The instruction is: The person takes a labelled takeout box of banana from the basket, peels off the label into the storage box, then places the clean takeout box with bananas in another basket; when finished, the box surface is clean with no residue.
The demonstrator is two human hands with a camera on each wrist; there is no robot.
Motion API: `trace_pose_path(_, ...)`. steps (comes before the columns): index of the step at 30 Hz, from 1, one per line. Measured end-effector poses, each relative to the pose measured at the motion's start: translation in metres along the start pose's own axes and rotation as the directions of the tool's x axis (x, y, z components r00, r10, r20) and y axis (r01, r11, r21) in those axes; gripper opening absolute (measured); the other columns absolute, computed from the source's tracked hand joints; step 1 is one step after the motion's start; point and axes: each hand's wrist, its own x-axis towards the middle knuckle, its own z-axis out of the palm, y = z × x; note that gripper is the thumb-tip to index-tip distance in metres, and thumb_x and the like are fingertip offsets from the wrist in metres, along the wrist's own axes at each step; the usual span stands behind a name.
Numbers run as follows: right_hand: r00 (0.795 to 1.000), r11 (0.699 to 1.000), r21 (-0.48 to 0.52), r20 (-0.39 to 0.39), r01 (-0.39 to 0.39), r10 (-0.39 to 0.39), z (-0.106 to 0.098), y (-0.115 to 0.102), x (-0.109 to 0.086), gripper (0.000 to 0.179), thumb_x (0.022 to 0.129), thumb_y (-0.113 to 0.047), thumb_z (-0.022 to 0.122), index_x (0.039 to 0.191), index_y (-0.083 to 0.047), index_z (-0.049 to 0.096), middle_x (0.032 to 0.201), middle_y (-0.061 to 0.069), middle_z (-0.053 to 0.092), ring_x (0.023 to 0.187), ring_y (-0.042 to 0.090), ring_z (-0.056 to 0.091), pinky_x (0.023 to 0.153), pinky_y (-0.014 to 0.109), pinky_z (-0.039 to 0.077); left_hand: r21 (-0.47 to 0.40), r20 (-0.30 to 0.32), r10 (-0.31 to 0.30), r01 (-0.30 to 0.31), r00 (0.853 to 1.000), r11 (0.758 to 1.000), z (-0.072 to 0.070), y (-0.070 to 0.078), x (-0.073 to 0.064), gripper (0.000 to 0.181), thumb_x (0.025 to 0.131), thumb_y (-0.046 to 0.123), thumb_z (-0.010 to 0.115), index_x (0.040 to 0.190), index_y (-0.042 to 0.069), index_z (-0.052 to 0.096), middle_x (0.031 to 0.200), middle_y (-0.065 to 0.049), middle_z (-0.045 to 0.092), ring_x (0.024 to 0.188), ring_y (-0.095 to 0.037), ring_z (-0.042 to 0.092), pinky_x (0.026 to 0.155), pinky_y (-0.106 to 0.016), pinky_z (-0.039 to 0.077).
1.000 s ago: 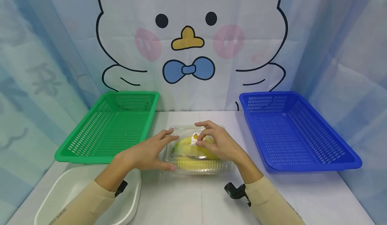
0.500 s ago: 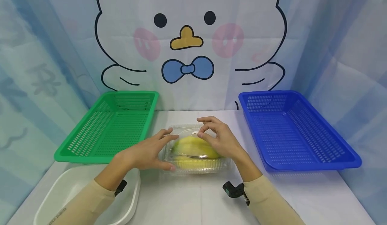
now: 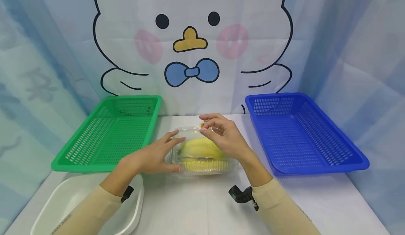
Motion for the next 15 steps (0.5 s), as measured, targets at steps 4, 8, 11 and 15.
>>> trace_pose_path(4, 0.999, 1.000, 0.003, 0.035, 0.026, -0.026, 0.008, -0.006, 0.006, 0.005, 0.098, -0.004, 0.069, 0.094, -0.006, 0.072, 0.133, 0.012, 0.063, 0.127, 0.032, 0.060, 0.109, 0.049, 0.047, -0.014, -0.017, -0.004, 0.003, 1.000, 1.000, -0.007, -0.004, -0.006, 0.098, 0.081, 0.067, 0.077, 0.161, 0.029, 0.034, 0.173, -0.005, 0.009, 0.156, -0.034, 0.020, 0.116, -0.062, 0.035)
trace_pose_path(8, 0.997, 0.998, -0.011, 0.054, 0.063, -0.062, 0.013, -0.012, 0.013, 0.004, 0.098, -0.007, 0.069, 0.096, -0.008, 0.073, 0.130, 0.009, 0.064, 0.127, 0.031, 0.060, 0.110, 0.048, 0.047, -0.034, -0.035, 0.004, -0.006, 0.999, 0.999, -0.015, -0.008, -0.015, 0.098, 0.079, 0.068, 0.078, 0.159, 0.027, 0.039, 0.172, -0.005, 0.013, 0.156, -0.035, 0.018, 0.116, -0.064, 0.033)
trace_pose_path(11, 0.996, 0.997, 0.009, 0.046, 0.077, -0.077, 0.016, -0.015, 0.017, 0.004, 0.098, -0.005, 0.069, 0.097, -0.005, 0.073, 0.128, 0.010, 0.065, 0.126, 0.032, 0.060, 0.111, 0.048, 0.047, -0.045, -0.051, 0.021, -0.023, 0.998, 0.999, -0.019, -0.012, -0.021, 0.096, 0.080, 0.069, 0.077, 0.158, 0.024, 0.042, 0.171, -0.007, 0.017, 0.156, -0.036, 0.019, 0.117, -0.065, 0.031)
trace_pose_path(15, 0.996, 0.997, 0.024, 0.046, 0.072, -0.073, 0.025, -0.018, 0.021, 0.006, 0.098, -0.004, 0.069, 0.099, -0.002, 0.074, 0.126, 0.009, 0.066, 0.122, 0.026, 0.062, 0.110, 0.043, 0.048, -0.051, -0.090, 0.018, -0.023, 0.996, 0.998, -0.025, -0.024, -0.036, 0.093, 0.082, 0.071, 0.074, 0.156, 0.024, 0.044, 0.170, -0.007, 0.021, 0.155, -0.037, 0.021, 0.116, -0.066, 0.032)
